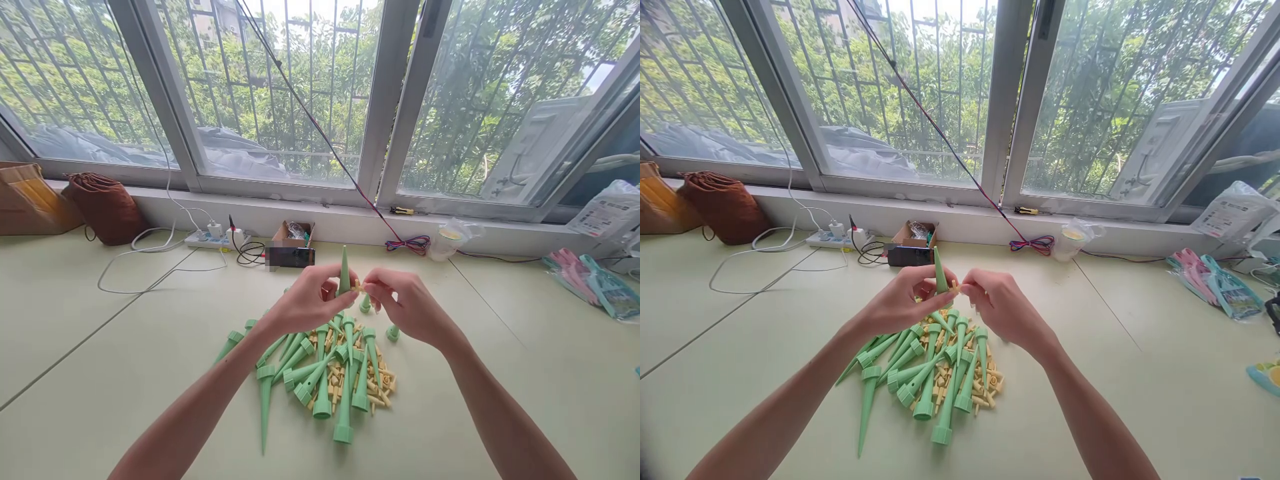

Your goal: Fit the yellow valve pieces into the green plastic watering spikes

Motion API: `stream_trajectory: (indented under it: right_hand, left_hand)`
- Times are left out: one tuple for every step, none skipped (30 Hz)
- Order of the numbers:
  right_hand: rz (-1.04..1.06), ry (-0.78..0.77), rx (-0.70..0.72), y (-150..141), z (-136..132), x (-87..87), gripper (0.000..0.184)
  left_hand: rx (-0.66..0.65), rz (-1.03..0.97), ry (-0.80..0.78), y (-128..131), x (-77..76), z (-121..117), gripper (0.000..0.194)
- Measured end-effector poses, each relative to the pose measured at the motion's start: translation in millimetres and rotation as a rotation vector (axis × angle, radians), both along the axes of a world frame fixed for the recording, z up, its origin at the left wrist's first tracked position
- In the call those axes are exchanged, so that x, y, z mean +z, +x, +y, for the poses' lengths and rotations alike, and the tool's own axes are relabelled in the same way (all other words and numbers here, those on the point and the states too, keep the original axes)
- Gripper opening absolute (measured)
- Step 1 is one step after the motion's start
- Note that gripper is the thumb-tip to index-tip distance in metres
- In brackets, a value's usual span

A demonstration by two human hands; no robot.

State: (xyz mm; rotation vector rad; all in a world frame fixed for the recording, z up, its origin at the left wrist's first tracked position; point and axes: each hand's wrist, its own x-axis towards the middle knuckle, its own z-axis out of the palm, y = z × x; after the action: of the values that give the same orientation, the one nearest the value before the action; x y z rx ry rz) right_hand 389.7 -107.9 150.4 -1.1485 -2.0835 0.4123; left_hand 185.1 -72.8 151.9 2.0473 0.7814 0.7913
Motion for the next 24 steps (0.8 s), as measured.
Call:
stream_trajectory:
  right_hand:
    - [-0.001,0.003,0.002,-0.1,0.4,-0.2,0.026]
    - [-0.001,0.004,0.004,-0.1,0.7,-0.4,0.027]
    - [0.002,0.0,0.007,0.0,1.1,-0.6,0.028]
    - [0.008,-0.008,0.008,0.1,1.3,-0.7,0.028]
    - [0.016,-0.021,0.008,0.3,1.4,-0.8,0.028]
    - [0.03,-0.033,0.007,0.6,1.5,-0.8,0.026]
    - [0.046,-0.043,0.007,1.0,1.5,-0.9,0.022]
    - [0.064,-0.048,0.009,1.3,1.5,-0.9,0.017]
    - [0.081,-0.045,0.012,1.7,1.5,-1.0,0.012]
    - [0.094,-0.039,0.018,1.9,1.6,-1.2,0.009]
    - [0.102,-0.032,0.024,2.1,1.7,-1.4,0.006]
    - [0.106,-0.027,0.03,2.2,1.8,-1.6,0.005]
    - [0.108,-0.024,0.034,2.2,1.9,-1.9,0.005]
    - [0.11,-0.023,0.036,2.1,2.0,-2.1,0.006]
    - [0.109,-0.025,0.036,1.8,2.0,-2.2,0.007]
    - [0.105,-0.028,0.034,1.5,2.0,-2.2,0.008]
    - [0.098,-0.031,0.032,1.2,2.0,-2.2,0.01]
    - [0.085,-0.033,0.026,0.7,2.0,-2.1,0.012]
    - [0.069,-0.03,0.021,0.2,2.1,-2.0,0.015]
    - [0.051,-0.021,0.015,-0.4,2.2,-1.9,0.019]
    - [0.033,-0.006,0.009,-1.0,2.5,-1.9,0.022]
    - [0.016,0.013,0.003,-1.5,2.8,-2.0,0.026]
    - [0.003,0.031,-0.001,-2.1,3.2,-2.2,0.028]
    - [-0.005,0.044,-0.003,-2.5,3.6,-2.4,0.03]
  left_hand:
    - [-0.002,0.0,0.0,-0.1,0.2,0.0,0.02]
    - [-0.002,-0.001,0.0,-0.2,0.5,0.0,0.02]
    - [-0.002,-0.003,0.0,-0.2,0.7,0.1,0.02]
    - [0.0,-0.005,0.0,-0.1,0.9,0.2,0.02]
    - [0.004,-0.008,-0.002,0.0,1.1,0.2,0.021]
    - [0.007,-0.011,-0.003,0.1,1.2,0.3,0.021]
    - [0.009,-0.015,-0.003,0.3,1.3,0.4,0.021]
    - [0.009,-0.021,-0.002,0.5,1.3,0.4,0.021]
    - [0.006,-0.027,0.002,0.7,1.3,0.4,0.02]
    - [0.002,-0.032,0.005,0.9,1.3,0.4,0.02]
    - [-0.002,-0.035,0.006,1.1,1.3,0.3,0.019]
    - [-0.005,-0.036,0.005,1.3,1.3,0.2,0.019]
    - [-0.007,-0.034,0.0,1.4,1.3,0.0,0.019]
    - [-0.006,-0.031,-0.005,1.6,1.3,-0.2,0.02]
    - [-0.004,-0.031,-0.01,1.7,1.2,-0.4,0.02]
    - [-0.001,-0.031,-0.013,1.8,1.1,-0.6,0.02]
    - [0.002,-0.032,-0.014,1.9,0.9,-0.8,0.02]
    - [0.005,-0.034,-0.014,1.9,0.6,-0.9,0.021]
    - [0.007,-0.035,-0.015,2.0,0.3,-0.9,0.021]
    - [0.007,-0.036,-0.016,2.1,0.0,-0.9,0.021]
    - [0.006,-0.038,-0.019,2.2,-0.2,-0.9,0.021]
    - [0.004,-0.04,-0.024,2.3,-0.5,-0.9,0.021]
    - [0.001,-0.043,-0.029,2.3,-0.7,-0.9,0.021]
    - [-0.002,-0.046,-0.034,2.3,-0.8,-0.9,0.021]
